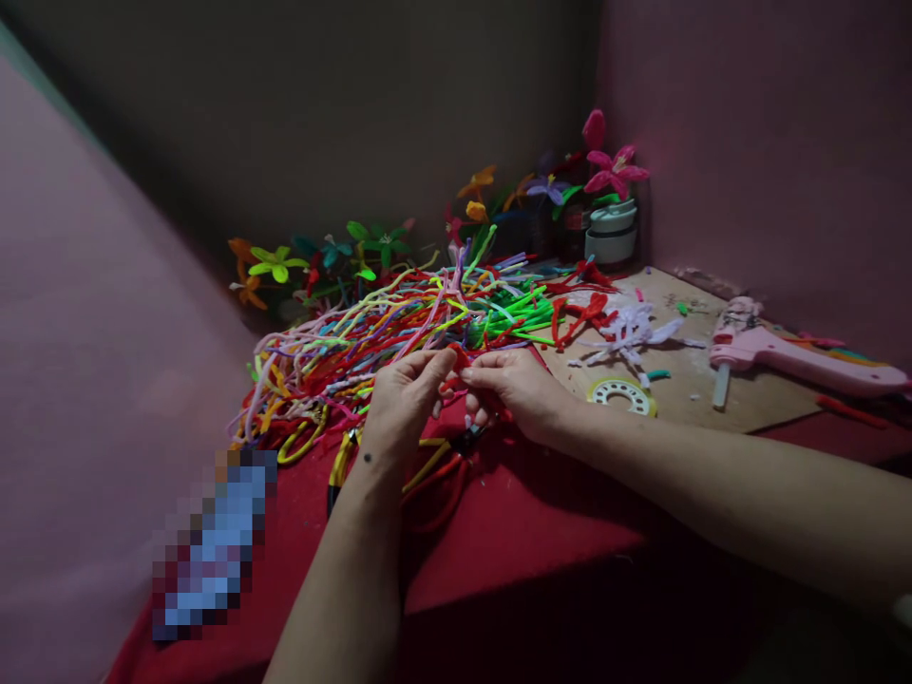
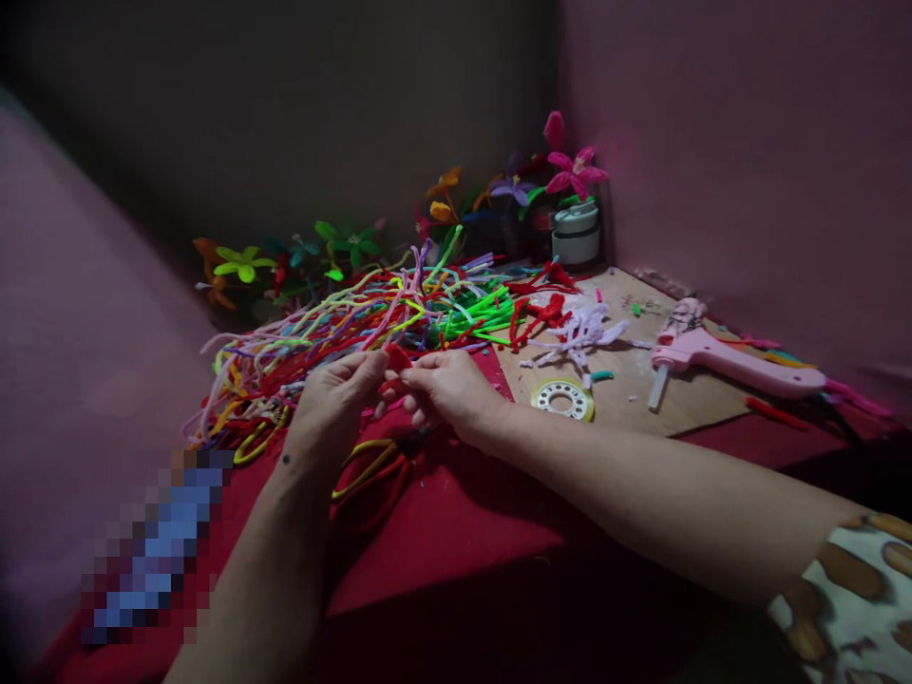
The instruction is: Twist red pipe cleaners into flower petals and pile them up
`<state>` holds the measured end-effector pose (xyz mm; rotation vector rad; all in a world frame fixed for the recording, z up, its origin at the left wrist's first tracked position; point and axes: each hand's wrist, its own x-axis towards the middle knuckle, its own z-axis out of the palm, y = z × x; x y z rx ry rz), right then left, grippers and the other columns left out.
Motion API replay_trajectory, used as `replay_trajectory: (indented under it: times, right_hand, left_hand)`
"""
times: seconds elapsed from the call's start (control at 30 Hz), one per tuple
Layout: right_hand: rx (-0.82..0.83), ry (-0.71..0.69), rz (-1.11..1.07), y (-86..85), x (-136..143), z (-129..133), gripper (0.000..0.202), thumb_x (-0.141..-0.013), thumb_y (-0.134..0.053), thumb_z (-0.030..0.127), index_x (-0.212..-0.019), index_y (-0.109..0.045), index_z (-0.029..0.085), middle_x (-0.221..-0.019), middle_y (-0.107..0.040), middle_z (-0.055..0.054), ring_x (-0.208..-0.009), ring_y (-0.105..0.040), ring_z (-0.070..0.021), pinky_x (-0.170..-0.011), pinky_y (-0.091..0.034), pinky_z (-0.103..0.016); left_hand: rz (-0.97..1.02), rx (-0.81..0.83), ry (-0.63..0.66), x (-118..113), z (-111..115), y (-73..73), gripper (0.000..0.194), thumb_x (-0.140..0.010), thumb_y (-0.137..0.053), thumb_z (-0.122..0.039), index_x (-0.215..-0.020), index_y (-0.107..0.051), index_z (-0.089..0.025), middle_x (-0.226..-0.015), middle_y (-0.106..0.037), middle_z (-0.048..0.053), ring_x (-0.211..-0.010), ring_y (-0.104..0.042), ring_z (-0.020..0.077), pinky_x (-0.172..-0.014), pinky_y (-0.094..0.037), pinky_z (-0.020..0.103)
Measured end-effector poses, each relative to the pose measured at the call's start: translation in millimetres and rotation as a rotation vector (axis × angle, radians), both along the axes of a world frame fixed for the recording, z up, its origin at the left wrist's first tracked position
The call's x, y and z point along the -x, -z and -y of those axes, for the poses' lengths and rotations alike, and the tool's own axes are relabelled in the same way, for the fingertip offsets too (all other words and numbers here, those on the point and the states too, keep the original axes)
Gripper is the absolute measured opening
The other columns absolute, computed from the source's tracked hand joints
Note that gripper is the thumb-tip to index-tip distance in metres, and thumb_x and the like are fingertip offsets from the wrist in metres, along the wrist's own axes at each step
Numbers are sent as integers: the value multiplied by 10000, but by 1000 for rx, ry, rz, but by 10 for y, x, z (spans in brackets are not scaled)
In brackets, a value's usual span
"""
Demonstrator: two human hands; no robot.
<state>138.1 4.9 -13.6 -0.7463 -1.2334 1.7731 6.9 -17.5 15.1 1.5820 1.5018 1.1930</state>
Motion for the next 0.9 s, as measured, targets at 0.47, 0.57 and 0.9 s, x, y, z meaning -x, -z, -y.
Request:
replay_trajectory:
  times: [0.47, 0.57, 0.9]
  right_hand:
    - [-11, 95, 18, -42, -56, -97, 116, -589, -606, 173, -532, -516, 125, -441, -437, 50, -398, -335, -44, -409, -226, -208]
    - [-28, 108, 102, -55, -67, -76, 125, -578, -604, 179, -515, -507, 134, -395, -395, 65, -373, -296, -41, -401, -187, -218]
    - [-9, 199, -25, 24, -5, -106, 232, -563, -662, 263, -500, -469, 151, -396, -419, 63, -376, -327, -43, -422, -212, -222]
  left_hand:
    - [173, 101, 15, 22, 2, -19, 243, -558, -720, -248, -728, -598, -126, -567, -567, -23, -421, -438, 57, -397, -310, 188]
    - [106, 126, -2, 32, 5, -27, 246, -573, -713, -277, -713, -581, -125, -501, -526, -41, -372, -392, 47, -370, -276, 185]
    - [-16, 127, 40, -92, 18, 14, 223, -583, -686, -313, -621, -586, -117, -468, -466, -55, -404, -342, 34, -403, -252, 183]
